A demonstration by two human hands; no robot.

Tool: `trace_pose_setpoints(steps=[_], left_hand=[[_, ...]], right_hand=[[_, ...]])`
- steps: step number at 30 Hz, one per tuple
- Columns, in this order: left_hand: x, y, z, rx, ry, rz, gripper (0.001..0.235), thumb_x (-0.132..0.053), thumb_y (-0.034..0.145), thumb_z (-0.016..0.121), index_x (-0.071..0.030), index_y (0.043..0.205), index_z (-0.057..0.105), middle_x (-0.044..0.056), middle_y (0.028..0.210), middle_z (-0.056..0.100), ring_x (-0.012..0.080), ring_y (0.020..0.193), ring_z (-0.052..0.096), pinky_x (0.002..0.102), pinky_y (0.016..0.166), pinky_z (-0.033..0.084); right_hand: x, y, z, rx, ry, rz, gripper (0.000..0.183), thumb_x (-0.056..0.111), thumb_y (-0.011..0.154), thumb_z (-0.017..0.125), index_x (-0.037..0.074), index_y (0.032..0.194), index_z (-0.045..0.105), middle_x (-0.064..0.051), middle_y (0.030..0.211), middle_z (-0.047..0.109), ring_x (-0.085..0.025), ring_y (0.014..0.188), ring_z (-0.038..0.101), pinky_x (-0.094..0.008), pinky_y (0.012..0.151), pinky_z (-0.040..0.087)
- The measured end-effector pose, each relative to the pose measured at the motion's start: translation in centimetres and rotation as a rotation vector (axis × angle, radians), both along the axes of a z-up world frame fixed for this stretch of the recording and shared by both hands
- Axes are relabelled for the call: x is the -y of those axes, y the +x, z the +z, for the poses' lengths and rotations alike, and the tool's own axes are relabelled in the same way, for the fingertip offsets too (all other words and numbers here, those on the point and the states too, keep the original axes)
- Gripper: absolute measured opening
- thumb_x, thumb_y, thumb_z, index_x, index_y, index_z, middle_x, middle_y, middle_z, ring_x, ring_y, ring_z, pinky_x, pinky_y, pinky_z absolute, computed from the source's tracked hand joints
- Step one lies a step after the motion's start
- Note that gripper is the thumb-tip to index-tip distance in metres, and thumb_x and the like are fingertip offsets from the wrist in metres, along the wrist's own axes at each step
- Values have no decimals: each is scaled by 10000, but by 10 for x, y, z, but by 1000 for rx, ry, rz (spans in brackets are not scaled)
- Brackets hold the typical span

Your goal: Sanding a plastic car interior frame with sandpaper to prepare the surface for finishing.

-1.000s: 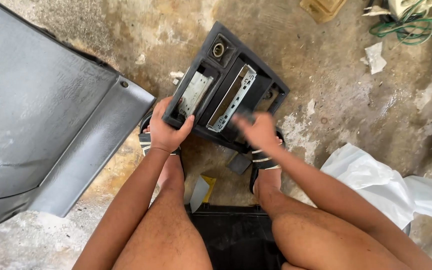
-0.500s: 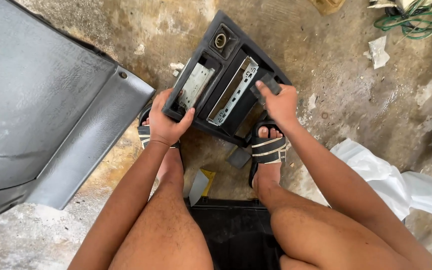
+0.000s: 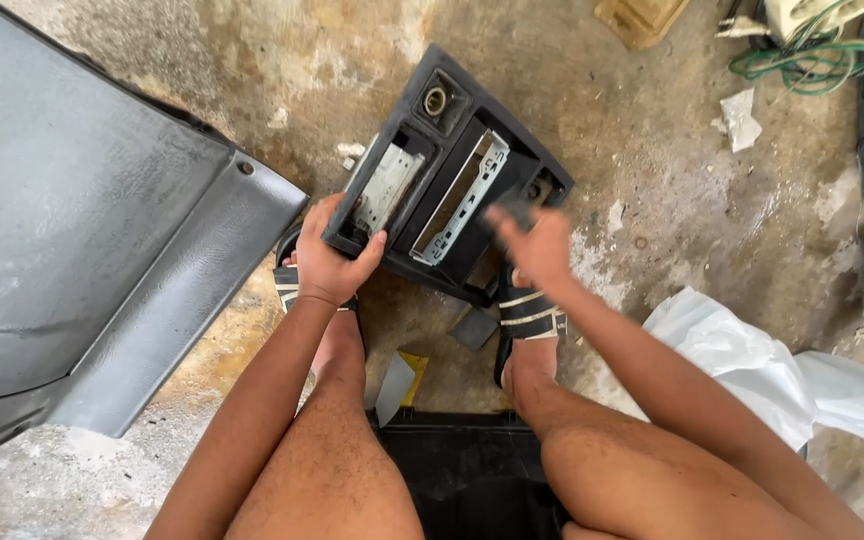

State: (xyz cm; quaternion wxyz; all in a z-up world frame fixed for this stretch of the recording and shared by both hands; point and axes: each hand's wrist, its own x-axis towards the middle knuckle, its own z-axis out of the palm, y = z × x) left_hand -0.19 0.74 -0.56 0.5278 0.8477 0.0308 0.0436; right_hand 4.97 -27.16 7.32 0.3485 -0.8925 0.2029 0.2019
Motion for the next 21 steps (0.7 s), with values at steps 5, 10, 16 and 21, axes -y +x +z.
trace_pose_setpoints(steps=[5, 10, 16, 21], left_hand=[[3, 2, -1, 13, 9, 6, 460, -426, 895, 812, -132, 1205, 642, 127, 1155, 695, 374, 1016, 687, 530, 929, 561], [5, 1, -1, 7, -3, 0, 464, -419, 913, 816, -125, 1227, 641, 148, 1181, 692, 399, 1047, 683, 572, 941, 561], [2, -1, -7, -29, 14, -18, 473, -417, 923, 794, -120, 1249, 621, 167, 1207, 677, 419, 1109, 671, 613, 988, 551], [0, 1, -18, 130, 68, -23, 465, -405, 859, 838, -87, 1151, 665, 165, 1136, 704, 404, 1009, 689, 496, 936, 547]], right_hand=[[3, -36, -6, -88, 189, 108, 503, 408, 907, 795, 79, 552, 658, -87, 473, 594, -181, 463, 559, -315, 501, 424], [58, 20, -68, 58, 60, -79, 471, 397, 929, 815, 165, 547, 668, 11, 440, 563, -130, 422, 568, -257, 499, 471], [11, -17, -25, -231, 198, 45, 417, 327, 951, 761, 59, 634, 724, -106, 551, 675, -231, 561, 693, -342, 588, 554], [69, 53, -80, -90, 153, -185, 270, 359, 769, 922, 144, 694, 777, -32, 465, 597, -134, 433, 604, -236, 475, 472]])
